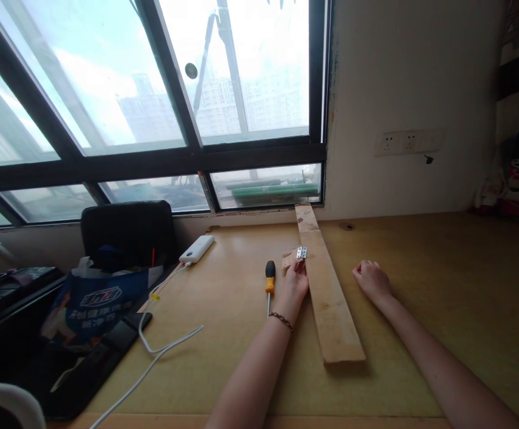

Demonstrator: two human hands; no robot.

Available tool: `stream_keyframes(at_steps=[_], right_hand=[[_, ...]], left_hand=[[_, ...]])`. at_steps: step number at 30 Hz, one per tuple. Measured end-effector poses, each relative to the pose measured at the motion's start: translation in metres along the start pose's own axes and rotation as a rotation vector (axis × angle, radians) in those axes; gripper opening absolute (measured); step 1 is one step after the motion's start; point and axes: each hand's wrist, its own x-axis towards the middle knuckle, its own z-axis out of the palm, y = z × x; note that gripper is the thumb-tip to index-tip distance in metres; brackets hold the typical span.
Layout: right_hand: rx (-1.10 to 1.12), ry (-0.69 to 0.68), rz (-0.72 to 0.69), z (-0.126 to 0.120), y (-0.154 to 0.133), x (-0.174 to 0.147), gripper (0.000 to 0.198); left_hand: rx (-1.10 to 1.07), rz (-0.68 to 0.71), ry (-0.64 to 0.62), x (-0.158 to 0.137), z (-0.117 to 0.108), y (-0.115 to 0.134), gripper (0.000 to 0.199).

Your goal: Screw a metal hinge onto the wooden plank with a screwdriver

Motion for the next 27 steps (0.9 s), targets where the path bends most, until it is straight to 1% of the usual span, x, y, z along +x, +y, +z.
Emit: stream_keyframes(at_steps=[2,3,6,8,10,13,15,18,22,27], right_hand=[[0.102,0.052,0.009,0.000,0.000,0.002,0.021],[0.198,0.071,0.025,0.000,-0.001,0.003,0.020],[0.633,0.083,0.075,-0.005,-0.012,0.012,0.019],[0.947,0.046,0.098,-0.009,-0.029,0.019,0.023],[1.198,-0.011,0.097,-0.013,-0.052,0.027,0.031],[1.436,-0.126,0.025,-0.014,-0.089,0.034,0.033],[1.493,-0.171,-0.006,-0.008,-0.109,0.037,0.030],[1.453,-0.171,0.000,0.004,-0.124,0.038,0.027],[1.335,-0.126,-0.039,0.015,-0.126,0.040,0.022],[1.183,-0.084,-0.147,0.016,-0.127,0.045,0.017]], left_hand=[[-0.052,0.002,0.013,-0.002,0.001,-0.001,0.016],[-0.078,0.000,0.013,-0.003,0.001,-0.002,0.016],[-0.146,0.008,-0.005,-0.003,0.002,-0.004,0.015],[-0.183,0.040,-0.004,-0.001,0.001,-0.007,0.017],[-0.191,0.074,0.004,0.003,-0.001,-0.009,0.019],[-0.168,0.119,0.002,0.009,-0.004,-0.013,0.020],[-0.150,0.147,0.006,0.012,-0.005,-0.015,0.020],[-0.129,0.172,0.044,0.014,-0.005,-0.016,0.017],[-0.180,0.182,0.065,0.014,-0.003,-0.015,0.014],[-0.218,0.183,0.094,0.014,-0.003,-0.015,0.011]])
